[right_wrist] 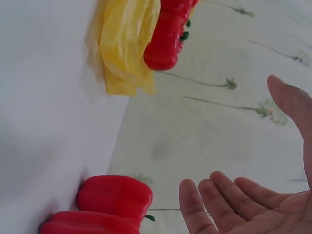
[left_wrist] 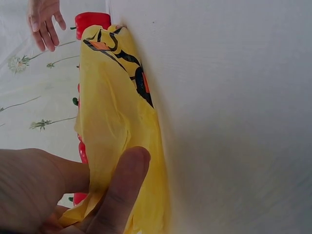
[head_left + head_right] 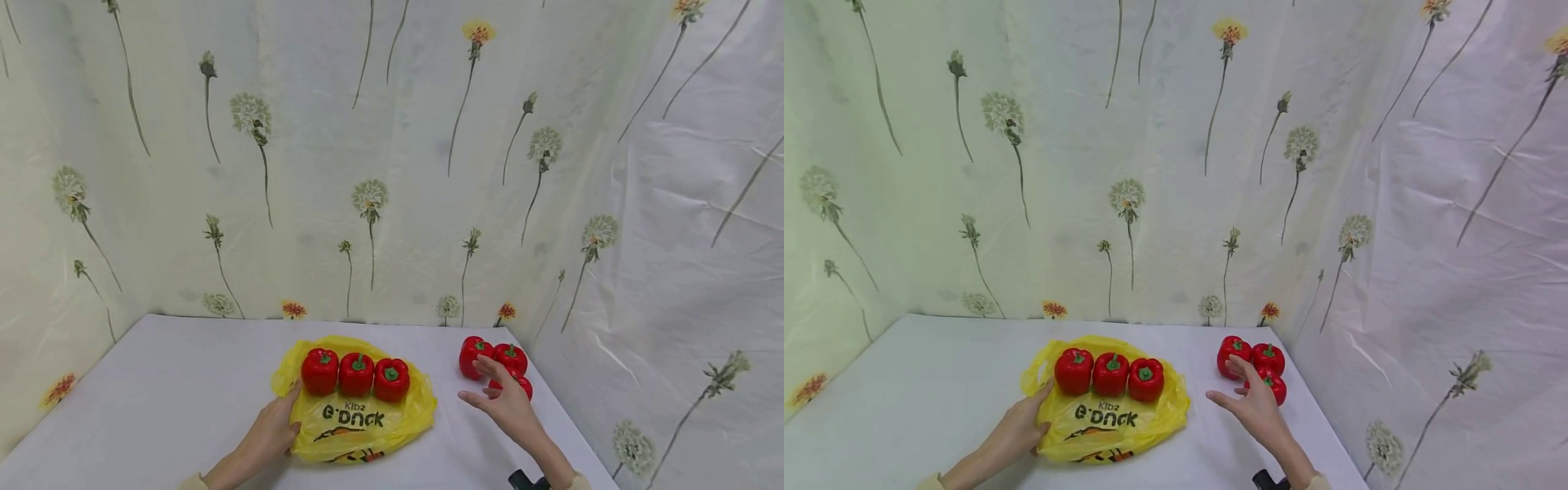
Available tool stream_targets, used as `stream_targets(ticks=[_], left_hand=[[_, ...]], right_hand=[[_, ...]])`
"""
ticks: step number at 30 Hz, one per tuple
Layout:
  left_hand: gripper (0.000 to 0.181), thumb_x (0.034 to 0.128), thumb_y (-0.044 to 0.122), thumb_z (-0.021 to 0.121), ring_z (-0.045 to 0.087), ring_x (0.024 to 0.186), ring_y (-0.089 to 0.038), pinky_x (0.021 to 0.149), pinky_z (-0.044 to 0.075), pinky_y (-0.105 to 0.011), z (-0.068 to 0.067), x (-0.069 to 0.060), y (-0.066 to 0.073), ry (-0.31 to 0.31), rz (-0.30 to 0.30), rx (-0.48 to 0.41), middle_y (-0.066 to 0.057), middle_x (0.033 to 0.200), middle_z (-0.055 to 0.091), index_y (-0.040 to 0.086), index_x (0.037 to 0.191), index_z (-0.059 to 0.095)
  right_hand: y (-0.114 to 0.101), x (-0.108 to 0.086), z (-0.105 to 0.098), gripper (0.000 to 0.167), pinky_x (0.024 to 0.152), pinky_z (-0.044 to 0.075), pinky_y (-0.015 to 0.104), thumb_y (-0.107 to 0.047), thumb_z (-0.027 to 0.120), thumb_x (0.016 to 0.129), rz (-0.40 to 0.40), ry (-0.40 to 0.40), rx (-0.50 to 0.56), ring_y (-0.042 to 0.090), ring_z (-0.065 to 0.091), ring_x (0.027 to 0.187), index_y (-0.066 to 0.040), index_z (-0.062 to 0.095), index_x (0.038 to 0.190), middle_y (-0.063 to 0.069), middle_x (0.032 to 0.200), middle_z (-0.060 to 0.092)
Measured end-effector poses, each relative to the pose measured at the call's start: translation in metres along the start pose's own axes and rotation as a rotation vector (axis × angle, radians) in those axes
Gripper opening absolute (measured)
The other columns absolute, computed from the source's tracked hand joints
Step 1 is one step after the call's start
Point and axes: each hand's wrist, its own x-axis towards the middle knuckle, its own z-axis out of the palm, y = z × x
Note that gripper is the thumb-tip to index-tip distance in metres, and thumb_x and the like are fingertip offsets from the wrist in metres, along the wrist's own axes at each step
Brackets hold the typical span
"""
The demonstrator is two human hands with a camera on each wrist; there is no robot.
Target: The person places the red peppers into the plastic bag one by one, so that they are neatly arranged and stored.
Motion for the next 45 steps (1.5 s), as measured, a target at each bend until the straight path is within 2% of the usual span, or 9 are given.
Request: stream_targets(ticks=[7,16,26,32,35,41,45], left_hand=[[0.078,0.0785,-0.013,0.065,0.052,0.052,-0.010,0.040,0.044,-0.020,0.000,0.000,-0.002,0.008,0.002,0.011,-0.032,0.143,0.042,-0.008,0.147,0.029],[0.077,0.0783,-0.014,0.064,0.051,0.048,-0.009,0.040,0.044,-0.020,0.000,0.000,0.000,0.012,0.001,0.004,-0.033,0.139,0.045,-0.008,0.147,0.029],[0.078,0.0778,-0.014,0.065,0.051,0.046,-0.009,0.039,0.044,-0.020,0.001,0.000,-0.002,0.017,0.004,0.011,-0.032,0.139,0.046,-0.008,0.147,0.029],[0.078,0.0773,-0.014,0.065,0.051,0.047,-0.009,0.039,0.043,-0.020,0.001,0.000,-0.002,0.026,0.013,0.016,-0.032,0.140,0.045,-0.008,0.147,0.030],[0.078,0.0770,-0.014,0.066,0.050,0.047,-0.009,0.039,0.043,-0.020,0.001,0.000,-0.001,0.031,0.015,0.023,-0.033,0.140,0.045,-0.009,0.146,0.030],[0.076,0.0775,-0.013,0.065,0.054,0.060,-0.012,0.040,0.043,-0.021,0.002,0.001,-0.002,0.023,-0.003,0.035,-0.032,0.144,0.040,-0.009,0.146,0.031],[0.076,0.0774,-0.012,0.066,0.056,0.069,-0.015,0.040,0.043,-0.022,0.002,0.002,-0.002,0.027,0.001,0.041,-0.032,0.144,0.040,-0.009,0.145,0.032]], right_hand=[[0.005,0.003,-0.009,0.093,0.095,0.052,0.046,-0.051,0.080,0.070,-0.003,0.020,-0.017,0.035,0.046,0.130,-0.013,0.039,0.143,0.015,0.144,0.047],[0.010,0.005,-0.023,0.099,0.096,0.048,0.055,-0.054,0.079,0.070,0.068,0.006,-0.023,0.038,0.038,0.135,-0.013,0.031,0.147,0.017,0.148,0.040],[0.021,0.008,-0.036,0.099,0.096,0.050,0.050,-0.054,0.079,0.071,0.043,0.008,-0.006,0.038,0.035,0.135,-0.013,0.031,0.147,0.016,0.149,0.037],[0.028,0.010,-0.042,0.105,0.092,0.053,0.052,-0.056,0.078,0.070,0.065,-0.004,-0.014,0.041,0.031,0.136,-0.011,0.025,0.150,0.019,0.151,0.033],[0.031,0.010,-0.045,0.105,0.095,0.050,0.053,-0.055,0.077,0.073,0.072,-0.006,-0.004,0.040,0.030,0.138,-0.011,0.023,0.151,0.019,0.152,0.031],[0.039,0.011,-0.047,0.102,0.100,0.046,0.055,-0.053,0.074,0.077,0.083,0.014,-0.022,0.039,0.032,0.136,-0.007,0.022,0.151,0.020,0.152,0.031],[0.045,0.012,-0.047,0.098,0.102,0.044,0.056,-0.045,0.075,0.080,0.097,0.026,-0.039,0.040,0.032,0.136,-0.005,0.021,0.151,0.022,0.152,0.031]])
